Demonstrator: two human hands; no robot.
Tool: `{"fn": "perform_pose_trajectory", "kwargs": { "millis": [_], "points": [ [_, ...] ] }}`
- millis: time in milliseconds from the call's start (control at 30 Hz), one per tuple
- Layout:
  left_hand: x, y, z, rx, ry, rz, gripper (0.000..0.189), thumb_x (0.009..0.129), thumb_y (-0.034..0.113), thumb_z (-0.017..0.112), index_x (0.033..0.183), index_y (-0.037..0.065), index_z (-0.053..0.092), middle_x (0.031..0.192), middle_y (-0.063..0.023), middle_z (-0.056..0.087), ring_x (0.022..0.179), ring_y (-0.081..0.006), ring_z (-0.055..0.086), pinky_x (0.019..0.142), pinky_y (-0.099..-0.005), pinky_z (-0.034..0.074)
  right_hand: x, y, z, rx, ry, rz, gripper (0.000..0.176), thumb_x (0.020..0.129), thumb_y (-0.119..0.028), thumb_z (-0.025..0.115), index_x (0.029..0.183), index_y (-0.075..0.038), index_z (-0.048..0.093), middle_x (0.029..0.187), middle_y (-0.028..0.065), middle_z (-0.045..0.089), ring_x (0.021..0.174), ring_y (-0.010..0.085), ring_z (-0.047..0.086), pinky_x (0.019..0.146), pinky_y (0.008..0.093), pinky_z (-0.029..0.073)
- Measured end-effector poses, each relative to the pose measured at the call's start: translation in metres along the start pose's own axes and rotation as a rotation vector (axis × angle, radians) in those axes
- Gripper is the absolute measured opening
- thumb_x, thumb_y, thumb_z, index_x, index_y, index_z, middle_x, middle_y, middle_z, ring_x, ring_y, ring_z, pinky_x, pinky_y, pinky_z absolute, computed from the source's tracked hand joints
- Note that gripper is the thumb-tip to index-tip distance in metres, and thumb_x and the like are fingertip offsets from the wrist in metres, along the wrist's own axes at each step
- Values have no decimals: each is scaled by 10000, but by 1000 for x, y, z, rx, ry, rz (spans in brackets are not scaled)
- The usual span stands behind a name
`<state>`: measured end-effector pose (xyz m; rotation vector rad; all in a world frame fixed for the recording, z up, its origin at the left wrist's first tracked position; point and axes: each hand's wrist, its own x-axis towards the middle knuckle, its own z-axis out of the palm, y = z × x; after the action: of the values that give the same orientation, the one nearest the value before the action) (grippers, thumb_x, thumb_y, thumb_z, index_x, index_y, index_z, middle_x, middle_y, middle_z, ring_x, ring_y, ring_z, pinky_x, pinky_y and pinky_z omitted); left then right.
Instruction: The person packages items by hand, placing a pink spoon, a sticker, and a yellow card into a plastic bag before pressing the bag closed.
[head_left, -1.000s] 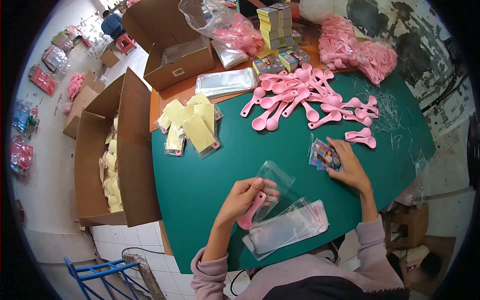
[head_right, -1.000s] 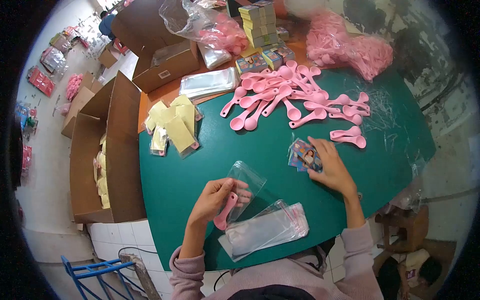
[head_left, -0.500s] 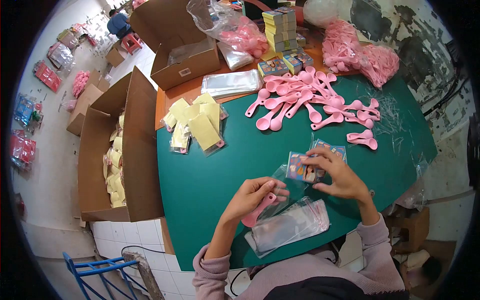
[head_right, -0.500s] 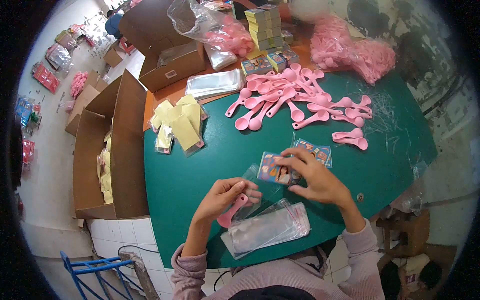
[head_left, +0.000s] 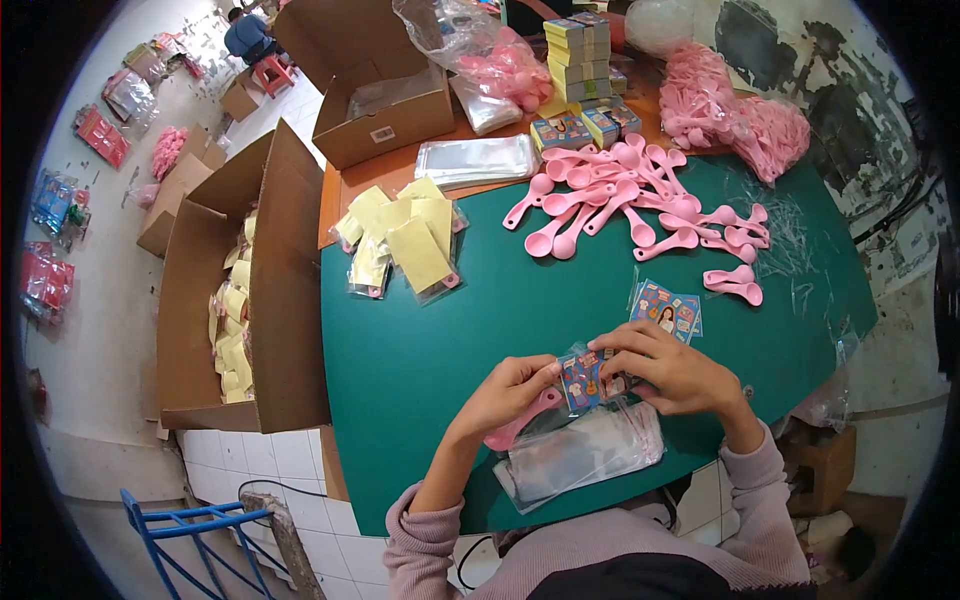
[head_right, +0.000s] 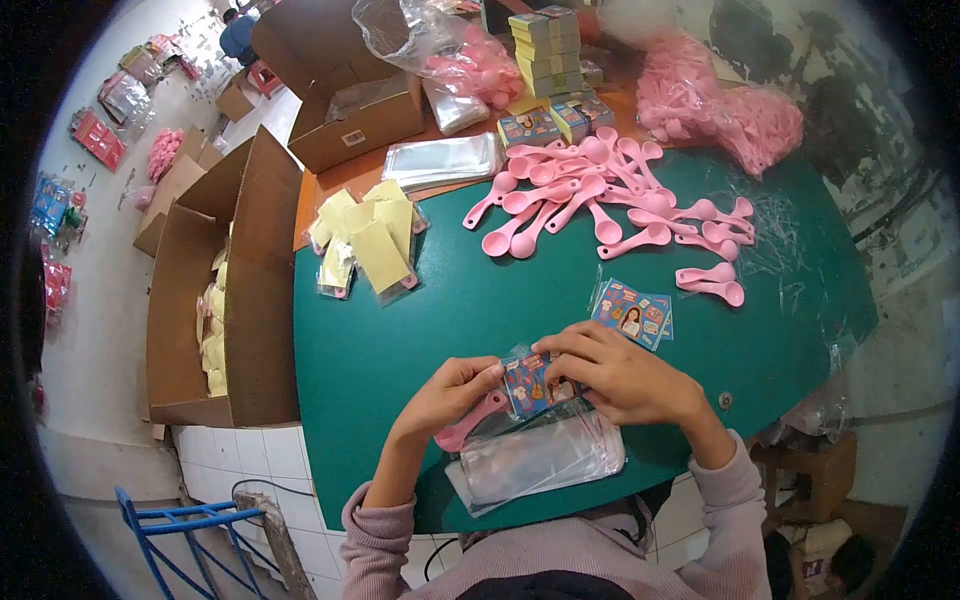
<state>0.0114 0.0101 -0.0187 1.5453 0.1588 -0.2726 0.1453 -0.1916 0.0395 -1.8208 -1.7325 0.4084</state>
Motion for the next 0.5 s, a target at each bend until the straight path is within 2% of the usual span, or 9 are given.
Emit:
{"fn": "perform_pose_trajectory", "kwargs": {
  "millis": [33,100,133,200,300,367,400,467,500],
  "points": [
    [-1,2,1,2,1,-1,329,948,217,416,943,-67,582,726,-16,569,731,-67,534,656,-218,456,1,5,-4,11,-29,-20,451,556,87,556,977,-73,536,1206,90,481,1076,299,445,917,392,383],
    [-4,8,5,-266,20,-62,349,954,253,412,983,-44,593,842,-39,612,757,-70,539,698,-223,457,6,11,-11,27,-60,-47,452,556,88,553,977,-75,537,1206,86,484,1079,301,442,917,391,384],
    [-4,7,4,-267,25,-62,349,954,253,412,983,-44,593,842,-39,612,757,-70,539,698,-223,457,9,11,-16,23,-93,-70,454,554,86,558,977,-77,540,1204,85,486,1085,301,439,918,391,383],
    [-1,3,2,-164,-35,-12,341,954,250,414,960,-38,599,833,-17,602,744,-57,509,690,-216,445,12,12,-18,18,-125,-89,457,552,83,563,977,-80,542,1202,84,488,1090,300,436,919,391,382],
    [0,1,3,-57,15,8,341,952,254,422,930,-36,600,814,0,591,730,-44,491,665,-204,432,21,11,-16,27,-210,-120,419,575,62,574,967,-84,552,1211,79,480,1110,293,425,922,390,378],
    [-3,6,-2,-26,37,-19,339,951,259,427,923,-32,600,789,10,576,709,-38,472,639,-199,417,29,9,-26,121,-84,-190,337,620,44,575,937,-70,571,1155,89,520,1058,283,471,891,369,396],
    [-5,8,-5,4,52,-45,338,949,264,431,916,-28,599,764,21,561,688,-32,453,613,-194,402,31,18,-30,124,-86,-191,337,620,44,575,937,-70,571,1155,89,520,1058,283,471,891,369,396],
    [-7,7,-8,-40,54,-63,331,946,257,435,933,-32,596,757,13,557,678,-36,445,609,-194,402,26,54,-43,-35,162,56,261,659,12,587,911,-55,590,1059,98,569,974,265,525,820,346,423],
    [-7,7,-8,-79,55,-78,325,944,250,439,950,-37,592,749,4,554,668,-40,437,604,-195,401,21,81,-43,-93,130,190,254,673,-10,606,924,-50,600,1005,101,584,943,267,536,809,355,424]
  ]
}}
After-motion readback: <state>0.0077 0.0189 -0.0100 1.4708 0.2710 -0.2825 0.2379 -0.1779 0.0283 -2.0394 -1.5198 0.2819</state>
